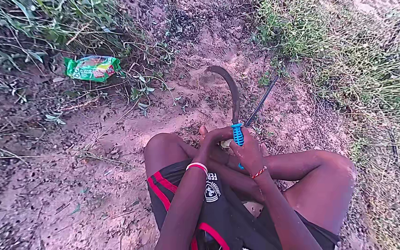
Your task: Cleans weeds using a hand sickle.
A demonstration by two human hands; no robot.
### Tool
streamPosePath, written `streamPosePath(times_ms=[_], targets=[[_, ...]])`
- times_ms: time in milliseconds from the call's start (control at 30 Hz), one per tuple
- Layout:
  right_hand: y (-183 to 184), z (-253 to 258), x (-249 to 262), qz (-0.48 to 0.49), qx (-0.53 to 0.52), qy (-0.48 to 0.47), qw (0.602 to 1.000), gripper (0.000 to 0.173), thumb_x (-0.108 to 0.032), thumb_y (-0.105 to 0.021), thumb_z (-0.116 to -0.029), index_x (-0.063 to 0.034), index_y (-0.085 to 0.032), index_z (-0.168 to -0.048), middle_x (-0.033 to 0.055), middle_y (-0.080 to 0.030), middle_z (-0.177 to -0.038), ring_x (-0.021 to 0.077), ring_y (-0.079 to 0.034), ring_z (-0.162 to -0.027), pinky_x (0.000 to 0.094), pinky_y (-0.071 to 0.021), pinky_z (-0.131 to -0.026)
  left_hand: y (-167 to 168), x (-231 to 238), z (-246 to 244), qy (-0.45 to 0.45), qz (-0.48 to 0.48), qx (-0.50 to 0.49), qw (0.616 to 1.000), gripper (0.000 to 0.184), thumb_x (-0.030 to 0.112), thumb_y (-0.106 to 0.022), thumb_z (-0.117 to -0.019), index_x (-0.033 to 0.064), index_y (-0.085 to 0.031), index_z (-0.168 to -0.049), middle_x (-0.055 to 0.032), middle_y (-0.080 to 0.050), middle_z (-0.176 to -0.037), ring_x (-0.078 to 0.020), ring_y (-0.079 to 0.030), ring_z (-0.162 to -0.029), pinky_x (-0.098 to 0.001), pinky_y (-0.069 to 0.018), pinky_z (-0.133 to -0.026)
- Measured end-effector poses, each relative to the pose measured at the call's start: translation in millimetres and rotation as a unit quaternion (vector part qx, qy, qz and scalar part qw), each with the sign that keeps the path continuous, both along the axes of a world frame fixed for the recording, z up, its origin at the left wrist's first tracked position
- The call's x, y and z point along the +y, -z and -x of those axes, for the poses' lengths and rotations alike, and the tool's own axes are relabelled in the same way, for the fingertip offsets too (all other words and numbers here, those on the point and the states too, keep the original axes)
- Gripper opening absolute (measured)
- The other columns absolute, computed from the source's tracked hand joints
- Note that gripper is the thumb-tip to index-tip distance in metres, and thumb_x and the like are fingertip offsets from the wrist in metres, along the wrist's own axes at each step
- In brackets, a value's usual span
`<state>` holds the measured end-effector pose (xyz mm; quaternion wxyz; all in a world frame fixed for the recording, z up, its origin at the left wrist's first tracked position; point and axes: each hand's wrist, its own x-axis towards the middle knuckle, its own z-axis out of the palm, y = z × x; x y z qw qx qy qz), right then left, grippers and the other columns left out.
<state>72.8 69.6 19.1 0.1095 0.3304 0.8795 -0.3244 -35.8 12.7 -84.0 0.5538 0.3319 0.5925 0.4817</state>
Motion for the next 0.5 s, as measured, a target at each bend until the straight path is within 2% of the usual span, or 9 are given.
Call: streamPosePath(times_ms=[100, 133, 200, 233, 300, 400, 500], targets=[[-2, -3, -1, -0.023, 0.078, 0.025, 0.996, 0.050, -0.013, -0.064, -0.0955, 0.0047, -0.051, -0.141, 0.0203, -0.069, -0.103, 0.0278, -0.068, -0.087, 0.0453, -0.0539, -0.081, 11, 3, 0, 0.008, -0.010, -0.004, 1.000, 0.026, 0.011, -0.043, -0.1069, -0.0053, -0.060, -0.118, -0.0126, -0.061, -0.106, -0.0111, -0.055, -0.092, -0.0316, -0.0466, -0.086], [-1, -2, 2, -0.025, 0.091, 0.043, 0.995, 0.051, -0.013, -0.065, -0.0957, 0.0049, -0.051, -0.141, 0.0194, -0.069, -0.101, 0.0265, -0.068, -0.084, 0.0446, -0.0549, -0.079, 16, 4, 2, 0.018, -0.013, -0.016, 1.000, 0.028, 0.013, -0.044, -0.1068, -0.0060, -0.060, -0.120, -0.0138, -0.061, -0.107, -0.0123, -0.056, -0.092, -0.0332, -0.0476, -0.086], [0, 0, 11, -0.023, 0.092, 0.077, 0.993, 0.050, -0.013, -0.066, -0.0958, 0.0046, -0.050, -0.140, 0.0165, -0.068, -0.096, 0.0229, -0.068, -0.077, 0.0416, -0.0564, -0.075, 24, 7, 3, 0.022, -0.014, -0.034, 0.999, 0.028, 0.019, -0.049, -0.1049, -0.0039, -0.061, -0.116, -0.0105, -0.062, -0.100, -0.0109, -0.057, -0.084, -0.0330, -0.0493, -0.080], [-1, 1, 16, -0.021, 0.082, 0.089, 0.992, 0.049, -0.013, -0.066, -0.0961, 0.0040, -0.050, -0.139, 0.0157, -0.067, -0.096, 0.0222, -0.068, -0.076, 0.0409, -0.0565, -0.074, 26, 9, 3, 0.017, -0.014, -0.034, 0.999, 0.026, 0.022, -0.052, -0.1031, -0.0008, -0.061, -0.109, -0.0061, -0.061, -0.093, -0.0079, -0.056, -0.079, -0.0300, -0.0487, -0.075], [-1, 2, 22, -0.015, 0.061, 0.101, 0.993, 0.049, -0.013, -0.067, -0.0969, 0.0036, -0.050, -0.139, 0.0166, -0.067, -0.097, 0.0226, -0.068, -0.076, 0.0410, -0.0567, -0.074, 20, 8, 4, 0.019, -0.003, -0.035, 0.999, 0.024, 0.022, -0.053, -0.1036, -0.0010, -0.060, -0.106, -0.0052, -0.058, -0.090, -0.0078, -0.054, -0.077, -0.0291, -0.0467, -0.074], [-2, 4, 17, -0.014, 0.029, 0.078, 0.996, 0.049, -0.014, -0.066, -0.0971, 0.0026, -0.050, -0.141, 0.0178, -0.068, -0.101, 0.0247, -0.069, -0.079, 0.0426, -0.0573, -0.076, 10, 6, 4, 0.029, 0.005, -0.018, 0.999, 0.027, 0.020, -0.048, -0.1061, -0.0043, -0.059, -0.113, -0.0115, -0.059, -0.100, -0.0118, -0.054, -0.084, -0.0326, -0.0465, -0.079], [-5, 10, 3, -0.012, -0.014, 0.023, 1.000, 0.048, -0.014, -0.065, -0.0968, 0.0020, -0.052, -0.140, 0.0200, -0.069, -0.105, 0.0285, -0.069, -0.089, 0.0461, -0.0553, -0.083, 0, -1, 0, -0.004, 0.021, -0.004, 1.000, 0.026, 0.008, -0.043, -0.1068, -0.0087, -0.059, -0.119, -0.0182, -0.060, -0.110, -0.0161, -0.055, -0.094, -0.0342, -0.0451, -0.088]])
